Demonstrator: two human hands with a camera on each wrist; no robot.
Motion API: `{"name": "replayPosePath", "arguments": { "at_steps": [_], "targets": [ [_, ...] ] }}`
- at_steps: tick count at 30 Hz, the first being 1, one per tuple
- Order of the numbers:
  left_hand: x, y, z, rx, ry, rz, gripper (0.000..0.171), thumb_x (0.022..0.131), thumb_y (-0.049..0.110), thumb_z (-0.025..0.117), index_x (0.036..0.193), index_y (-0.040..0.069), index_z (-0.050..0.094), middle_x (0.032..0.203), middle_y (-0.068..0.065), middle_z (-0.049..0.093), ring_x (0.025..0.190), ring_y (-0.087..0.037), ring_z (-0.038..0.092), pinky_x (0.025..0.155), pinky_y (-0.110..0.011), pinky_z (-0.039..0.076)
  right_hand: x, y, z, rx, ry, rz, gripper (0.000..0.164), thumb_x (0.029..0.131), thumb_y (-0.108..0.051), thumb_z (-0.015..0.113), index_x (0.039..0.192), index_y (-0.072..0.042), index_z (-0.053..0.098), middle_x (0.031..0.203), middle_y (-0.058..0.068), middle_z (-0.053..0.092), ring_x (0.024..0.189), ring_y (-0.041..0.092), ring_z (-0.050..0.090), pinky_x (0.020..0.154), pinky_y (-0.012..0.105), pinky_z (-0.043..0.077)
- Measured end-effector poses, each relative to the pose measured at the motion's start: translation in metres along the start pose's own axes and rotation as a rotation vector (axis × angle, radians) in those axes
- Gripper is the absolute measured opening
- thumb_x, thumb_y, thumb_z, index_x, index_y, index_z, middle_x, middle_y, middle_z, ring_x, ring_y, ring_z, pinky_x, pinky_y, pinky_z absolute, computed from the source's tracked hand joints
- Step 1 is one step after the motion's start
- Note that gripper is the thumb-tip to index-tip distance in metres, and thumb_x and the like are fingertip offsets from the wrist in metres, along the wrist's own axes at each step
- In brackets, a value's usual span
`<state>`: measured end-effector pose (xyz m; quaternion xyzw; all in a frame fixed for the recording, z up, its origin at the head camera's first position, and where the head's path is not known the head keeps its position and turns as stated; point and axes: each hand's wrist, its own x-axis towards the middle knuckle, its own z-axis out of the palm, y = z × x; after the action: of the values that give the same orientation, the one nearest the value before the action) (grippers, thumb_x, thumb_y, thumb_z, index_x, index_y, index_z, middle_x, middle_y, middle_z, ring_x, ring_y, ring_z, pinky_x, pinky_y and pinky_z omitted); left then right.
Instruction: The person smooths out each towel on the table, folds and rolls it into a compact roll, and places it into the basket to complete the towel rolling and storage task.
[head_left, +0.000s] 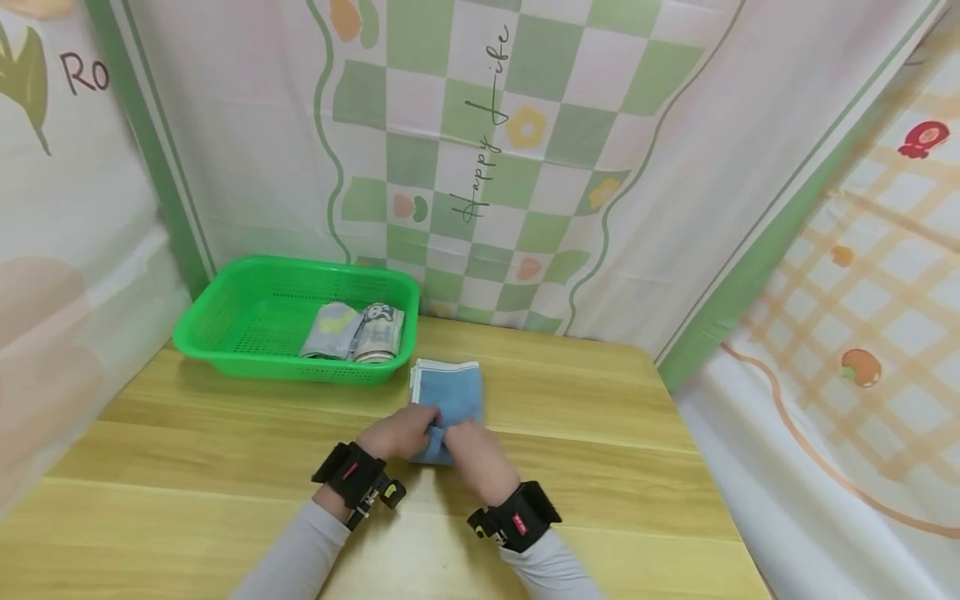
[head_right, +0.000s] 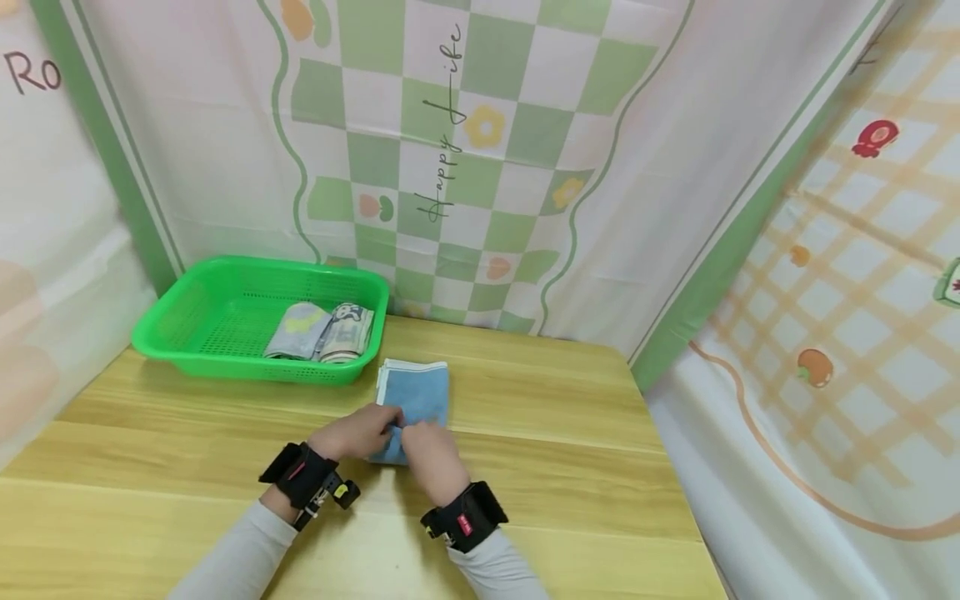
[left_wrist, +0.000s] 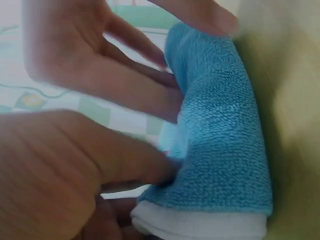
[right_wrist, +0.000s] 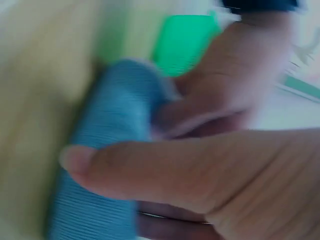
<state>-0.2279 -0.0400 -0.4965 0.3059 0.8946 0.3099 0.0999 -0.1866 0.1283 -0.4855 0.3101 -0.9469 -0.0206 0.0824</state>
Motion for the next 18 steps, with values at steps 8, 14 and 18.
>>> {"name": "replayPosePath", "arguments": {
  "at_steps": [8,14,18],
  "targets": [
    [0.001,0.006,-0.003,0.050,0.060,0.045,0.021,0.081,-0.006,0.066,0.066,0.007,0.058,0.061,0.004,0.044,0.059,-0.012,0.042,0.054,-0.025,0.036,0.006,0.018,0.018,0.239,-0.037,0.042,0.018,0.076,0.009,0.068,0.086,-0.005,0.063,0.077,0.004,0.063,0.069,0.018,0.059,0.058,0.029,0.049],
    [-0.002,0.009,-0.004,0.002,-0.025,0.002,0.030,0.084,0.004,0.071,0.065,0.013,0.049,0.059,0.008,0.036,0.053,-0.009,0.036,0.051,-0.022,0.028,0.010,0.031,0.021,0.357,-0.156,0.047,0.016,0.089,0.003,0.061,0.102,-0.005,0.065,0.085,0.002,0.065,0.077,0.015,0.059,0.066,0.029,0.052],
    [-0.003,0.011,-0.005,0.029,-0.049,0.005,0.026,0.087,0.001,0.065,0.068,0.011,0.050,0.063,0.005,0.041,0.057,-0.012,0.040,0.054,-0.024,0.032,0.011,0.033,0.019,0.416,-0.213,0.046,0.007,0.096,-0.003,0.055,0.098,-0.008,0.061,0.081,-0.001,0.057,0.075,0.013,0.054,0.066,0.029,0.049]
  ]
}}
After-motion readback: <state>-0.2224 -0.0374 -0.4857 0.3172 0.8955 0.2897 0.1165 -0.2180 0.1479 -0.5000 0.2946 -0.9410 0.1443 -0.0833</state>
